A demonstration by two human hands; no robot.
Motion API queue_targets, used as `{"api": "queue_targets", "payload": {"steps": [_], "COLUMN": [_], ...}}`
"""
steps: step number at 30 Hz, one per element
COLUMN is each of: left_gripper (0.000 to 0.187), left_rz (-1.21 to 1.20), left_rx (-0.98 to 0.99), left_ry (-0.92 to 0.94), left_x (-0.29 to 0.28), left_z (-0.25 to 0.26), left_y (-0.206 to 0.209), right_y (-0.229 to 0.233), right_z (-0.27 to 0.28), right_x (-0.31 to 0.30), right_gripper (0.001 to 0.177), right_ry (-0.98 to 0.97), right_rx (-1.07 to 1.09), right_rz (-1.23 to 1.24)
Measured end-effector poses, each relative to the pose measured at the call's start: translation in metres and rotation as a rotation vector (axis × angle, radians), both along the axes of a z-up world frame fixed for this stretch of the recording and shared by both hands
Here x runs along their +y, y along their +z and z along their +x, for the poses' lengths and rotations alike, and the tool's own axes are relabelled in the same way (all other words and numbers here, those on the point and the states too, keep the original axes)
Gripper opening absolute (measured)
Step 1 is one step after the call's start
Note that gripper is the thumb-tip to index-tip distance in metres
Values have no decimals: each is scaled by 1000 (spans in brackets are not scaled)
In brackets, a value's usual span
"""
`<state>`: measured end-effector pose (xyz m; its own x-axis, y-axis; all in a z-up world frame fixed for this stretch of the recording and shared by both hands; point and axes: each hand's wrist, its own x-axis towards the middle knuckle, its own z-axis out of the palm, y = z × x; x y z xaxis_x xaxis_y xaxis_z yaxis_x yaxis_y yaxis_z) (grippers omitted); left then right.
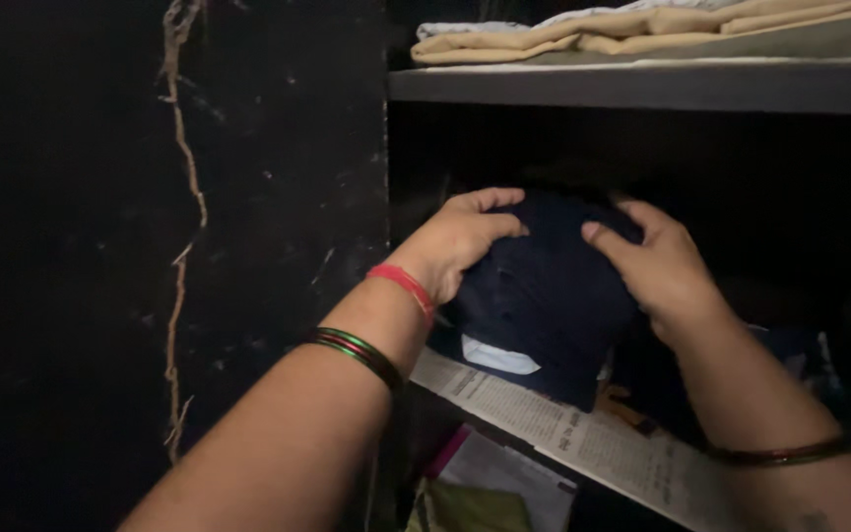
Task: The person folds various garments including jeans, shirts, and pants on a bed and then places them into a wardrobe. The person handles each item individually, folding them neatly before stacking them on shelves inside the wardrobe.
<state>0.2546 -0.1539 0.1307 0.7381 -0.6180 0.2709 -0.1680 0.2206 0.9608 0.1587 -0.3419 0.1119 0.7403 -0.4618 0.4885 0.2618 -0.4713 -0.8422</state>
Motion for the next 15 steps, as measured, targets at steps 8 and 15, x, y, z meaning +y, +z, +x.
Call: {"api": "queue_targets", "payload": {"steps": [8, 15], "left_gripper": [44, 37], "left_rz": [184, 684], "left_rx": [-418, -1102], "left_ry": [231, 605], "left_x": [-33, -81], "left_z": [62, 161], "left_y": [22, 13], "right_y": [7, -1], "right_z": [54, 130], "right_x": [-63, -139], "right_gripper": [57, 53], "right_ry": [-33, -239], "right_rx": [148, -177], "right_rz": [18, -584]}}
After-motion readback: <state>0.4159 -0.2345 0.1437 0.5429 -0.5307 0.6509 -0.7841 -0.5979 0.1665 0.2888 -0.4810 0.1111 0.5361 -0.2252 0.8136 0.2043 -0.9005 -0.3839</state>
